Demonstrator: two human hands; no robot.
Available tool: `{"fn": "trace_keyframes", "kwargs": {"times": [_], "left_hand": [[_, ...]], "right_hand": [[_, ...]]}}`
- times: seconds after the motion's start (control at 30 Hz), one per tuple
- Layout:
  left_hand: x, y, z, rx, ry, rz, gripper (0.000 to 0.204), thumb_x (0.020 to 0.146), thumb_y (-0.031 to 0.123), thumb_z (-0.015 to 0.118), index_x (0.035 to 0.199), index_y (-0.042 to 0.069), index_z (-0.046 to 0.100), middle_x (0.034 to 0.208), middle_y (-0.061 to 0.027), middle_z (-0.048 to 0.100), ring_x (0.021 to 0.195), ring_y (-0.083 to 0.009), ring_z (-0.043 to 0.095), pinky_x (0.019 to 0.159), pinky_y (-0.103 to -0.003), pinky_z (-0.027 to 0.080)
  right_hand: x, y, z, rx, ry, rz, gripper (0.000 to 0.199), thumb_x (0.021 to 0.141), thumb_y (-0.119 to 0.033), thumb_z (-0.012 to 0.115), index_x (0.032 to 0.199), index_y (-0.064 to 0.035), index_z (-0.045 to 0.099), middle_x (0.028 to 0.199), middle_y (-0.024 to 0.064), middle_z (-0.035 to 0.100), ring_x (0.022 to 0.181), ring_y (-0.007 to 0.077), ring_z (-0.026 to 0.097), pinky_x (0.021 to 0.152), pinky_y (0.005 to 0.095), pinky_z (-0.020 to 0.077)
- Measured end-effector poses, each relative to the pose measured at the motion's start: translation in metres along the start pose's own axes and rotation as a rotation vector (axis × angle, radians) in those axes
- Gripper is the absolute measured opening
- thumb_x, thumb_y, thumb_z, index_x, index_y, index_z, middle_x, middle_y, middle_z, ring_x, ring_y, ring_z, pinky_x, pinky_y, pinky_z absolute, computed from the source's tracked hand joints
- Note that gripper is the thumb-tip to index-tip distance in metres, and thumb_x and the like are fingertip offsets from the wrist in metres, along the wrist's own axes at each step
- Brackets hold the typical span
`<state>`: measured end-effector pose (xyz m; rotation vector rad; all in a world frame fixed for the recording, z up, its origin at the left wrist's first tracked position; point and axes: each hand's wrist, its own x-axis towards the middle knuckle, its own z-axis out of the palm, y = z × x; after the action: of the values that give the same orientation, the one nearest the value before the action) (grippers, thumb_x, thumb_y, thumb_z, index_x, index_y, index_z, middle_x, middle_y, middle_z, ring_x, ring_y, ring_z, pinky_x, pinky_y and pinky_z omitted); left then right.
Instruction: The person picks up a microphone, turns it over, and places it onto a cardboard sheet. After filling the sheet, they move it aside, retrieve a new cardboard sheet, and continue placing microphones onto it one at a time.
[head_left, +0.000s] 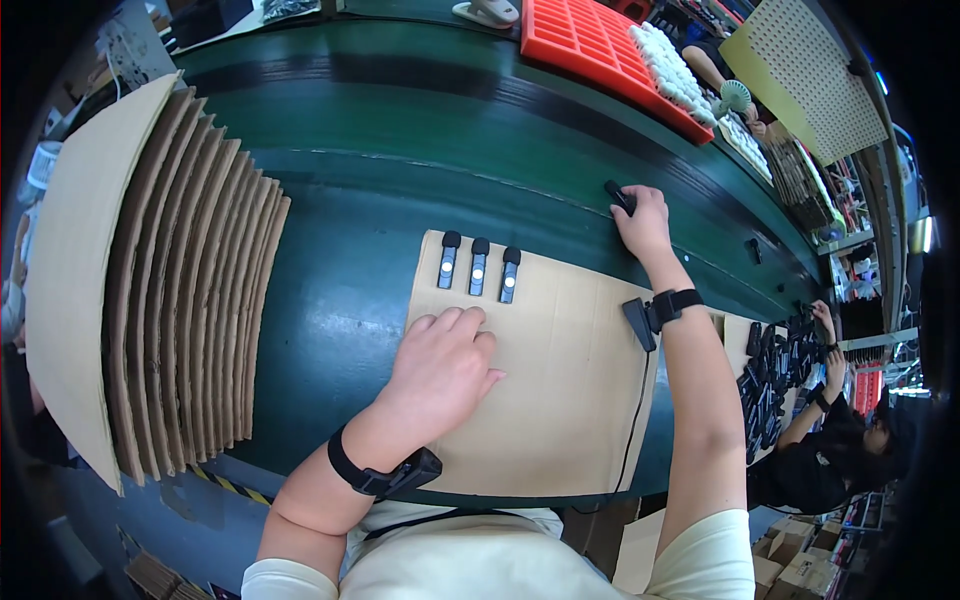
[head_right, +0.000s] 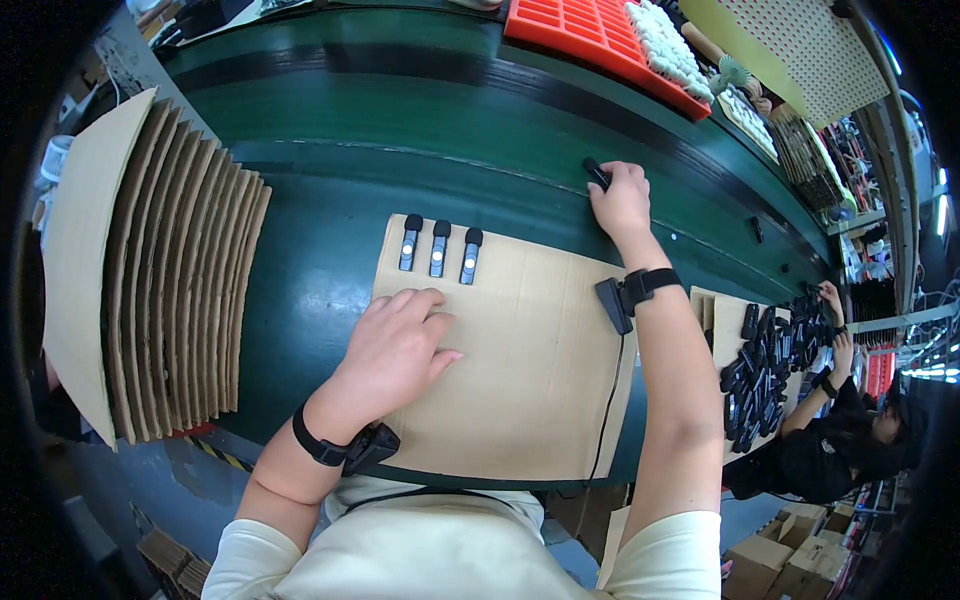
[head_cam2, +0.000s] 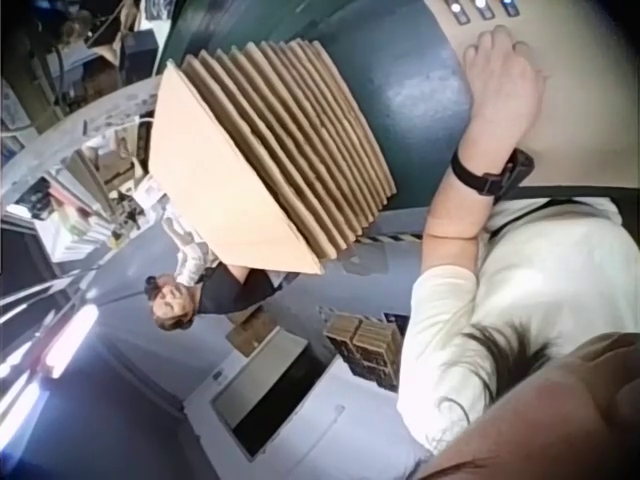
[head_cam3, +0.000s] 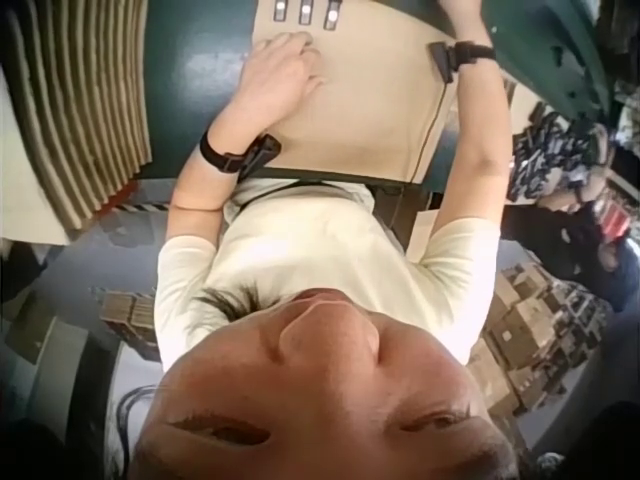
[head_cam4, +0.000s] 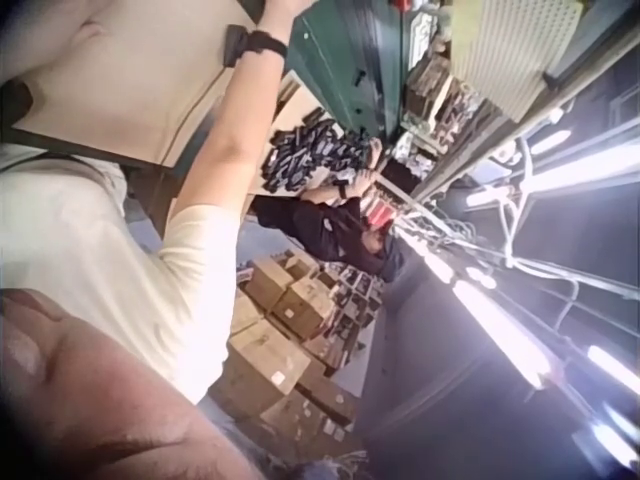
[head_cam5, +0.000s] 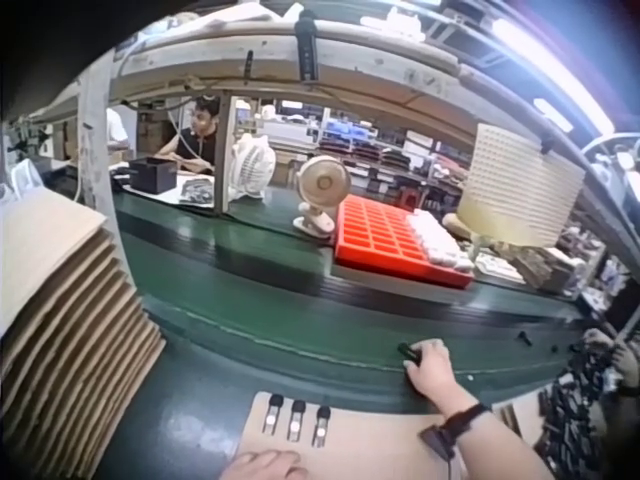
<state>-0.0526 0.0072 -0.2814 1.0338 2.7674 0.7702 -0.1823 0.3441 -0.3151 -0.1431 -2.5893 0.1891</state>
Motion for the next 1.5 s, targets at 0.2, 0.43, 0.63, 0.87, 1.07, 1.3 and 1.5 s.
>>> {"fn": "trace_keyframes", "kwargs": {"times": [0.2,0.43,0.63,0.87,1.07,1.3,1.5], "left_hand": [[-0.004,-0.004,0.005,0.002,0.172,0.086,0.025,0.072,0.023,0.076,0.084,0.004,0.064,0.094,-0.008,0.057,0.093,-0.0241,0.055,0.079,-0.036,0.044],[0.001,0.006,-0.004,-0.261,0.263,-0.017,0.029,0.077,0.017,0.074,0.102,0.004,0.066,0.108,-0.0105,0.063,0.099,-0.0251,0.06,0.087,-0.039,0.045],[0.001,0.014,-0.018,-0.559,0.395,0.158,0.031,0.078,0.01,0.072,0.108,0.005,0.066,0.104,-0.0107,0.065,0.092,-0.0257,0.063,0.09,-0.04,0.045],[0.003,0.01,-0.011,-0.52,0.42,0.347,0.031,0.076,0.006,0.074,0.106,0.004,0.065,0.093,-0.0103,0.066,0.085,-0.0275,0.063,0.09,-0.041,0.045],[0.001,0.012,-0.004,-0.581,0.369,0.306,0.032,0.074,0.008,0.076,0.104,0.004,0.065,0.092,-0.0104,0.066,0.085,-0.0277,0.063,0.089,-0.041,0.045],[0.002,0.014,0.001,-0.638,0.348,0.294,0.033,0.073,0.009,0.078,0.102,0.003,0.065,0.089,-0.0091,0.066,0.082,-0.0275,0.063,0.091,-0.042,0.046],[0.002,0.013,-0.001,-0.559,0.362,0.378,0.028,0.074,0.007,0.075,0.1,0.003,0.065,0.091,-0.0091,0.068,0.082,-0.0257,0.064,0.094,-0.046,0.046]], "right_hand": [[0.003,-0.013,-0.016,0.402,-0.308,0.176,0.022,0.086,-0.01,0.066,0.105,-0.0003,0.061,0.098,0.0139,0.066,0.089,0.0258,0.063,0.084,0.0346,0.0507],[-0.091,-0.104,-0.084,1.499,-0.578,0.456,0.019,0.097,-0.009,0.053,0.112,-0.0004,0.058,0.091,0.0043,0.062,0.075,0.01,0.057,0.071,0.024,0.0484],[-0.146,-0.15,-0.129,1.386,-0.547,0.412,0.019,0.094,-0.005,0.056,0.111,0.002,0.058,0.093,0.0064,0.061,0.08,0.0124,0.057,0.076,0.0254,0.0475],[-0.163,-0.137,-0.119,1.22,-0.227,-0.046,0.026,0.084,-0.003,0.071,0.107,0.0021,0.061,0.095,0.0096,0.06,0.087,0.0172,0.058,0.076,0.0271,0.0466],[-0.167,-0.13,-0.115,1.161,-0.188,-0.132,0.026,0.082,-0.003,0.073,0.105,0.002,0.061,0.094,0.0113,0.061,0.085,0.019,0.058,0.075,0.0284,0.0468],[-0.165,-0.131,-0.122,1.079,-0.124,-0.202,0.027,0.079,-0.001,0.074,0.103,0.0023,0.061,0.093,0.0127,0.06,0.081,0.0207,0.058,0.072,0.0288,0.0465],[-0.165,-0.129,-0.121,1.118,-0.094,-0.224,0.029,0.078,0.003,0.071,0.104,0.0023,0.059,0.092,0.014,0.06,0.08,0.021,0.058,0.07,0.0289,0.0463]]}}
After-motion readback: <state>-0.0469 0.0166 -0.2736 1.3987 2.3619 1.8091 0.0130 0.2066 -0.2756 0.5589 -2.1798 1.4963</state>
